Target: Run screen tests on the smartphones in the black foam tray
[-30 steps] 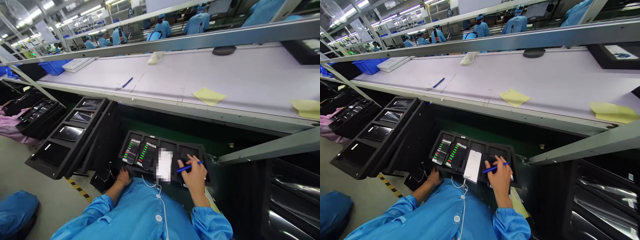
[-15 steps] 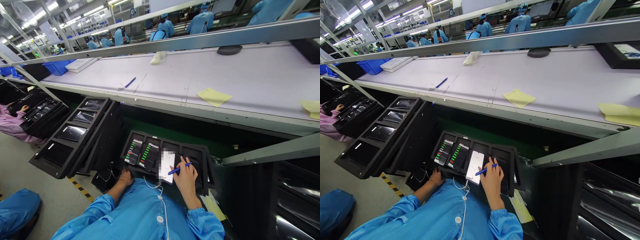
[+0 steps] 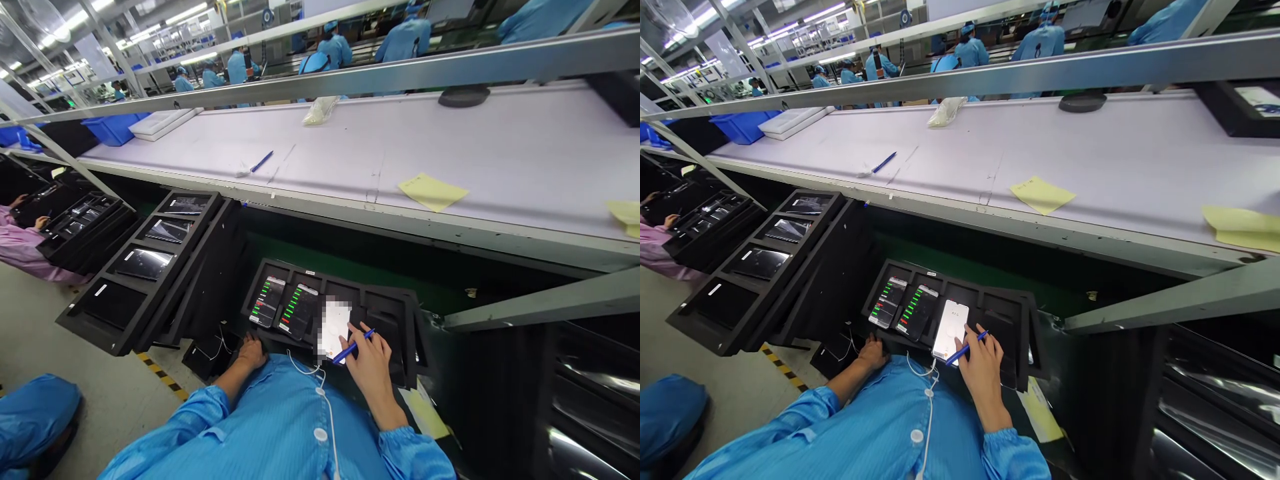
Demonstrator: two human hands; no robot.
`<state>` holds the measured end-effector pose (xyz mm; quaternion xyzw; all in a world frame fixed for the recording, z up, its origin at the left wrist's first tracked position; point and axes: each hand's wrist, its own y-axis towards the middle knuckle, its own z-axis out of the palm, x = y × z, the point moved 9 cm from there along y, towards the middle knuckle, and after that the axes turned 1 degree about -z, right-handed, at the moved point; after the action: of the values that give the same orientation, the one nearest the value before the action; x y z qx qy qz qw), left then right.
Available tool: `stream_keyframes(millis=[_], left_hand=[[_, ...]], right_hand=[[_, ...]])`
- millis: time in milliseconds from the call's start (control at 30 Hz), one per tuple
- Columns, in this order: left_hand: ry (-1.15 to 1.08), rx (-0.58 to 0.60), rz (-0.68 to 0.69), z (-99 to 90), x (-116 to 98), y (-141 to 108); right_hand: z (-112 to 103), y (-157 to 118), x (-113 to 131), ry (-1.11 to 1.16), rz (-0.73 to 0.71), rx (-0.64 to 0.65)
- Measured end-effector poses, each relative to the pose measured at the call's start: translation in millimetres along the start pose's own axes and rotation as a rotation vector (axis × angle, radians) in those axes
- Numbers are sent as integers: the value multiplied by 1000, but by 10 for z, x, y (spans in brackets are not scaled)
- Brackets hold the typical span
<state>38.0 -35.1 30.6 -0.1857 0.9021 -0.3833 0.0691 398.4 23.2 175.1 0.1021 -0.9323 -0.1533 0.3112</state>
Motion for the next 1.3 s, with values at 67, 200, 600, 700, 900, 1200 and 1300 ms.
stream_keyframes(millis=[67,200,600,700,900,1200,1300], left_hand=[[2,-16,5,-6,-7,4],[8,-32,11,-30,-24,-18],[-17,-21,55,-88,-63,-147],[-1,-12,39,-91,-53,-136],[34,17,10,-85,-14,-146],[41,23,21,-79,-29,-167],[27,18,13,-82,-21,-180]], right_hand=[[20,-25,44,-3,-14,1],[140,-16,163,81,-68,130],[-7,8,-90,41,65,55],[9,27,1,56,60,66],[4,-18,16,54,30,34],[17,-46,11,139,13,46],[-34,-38,-35,132,38,11]])
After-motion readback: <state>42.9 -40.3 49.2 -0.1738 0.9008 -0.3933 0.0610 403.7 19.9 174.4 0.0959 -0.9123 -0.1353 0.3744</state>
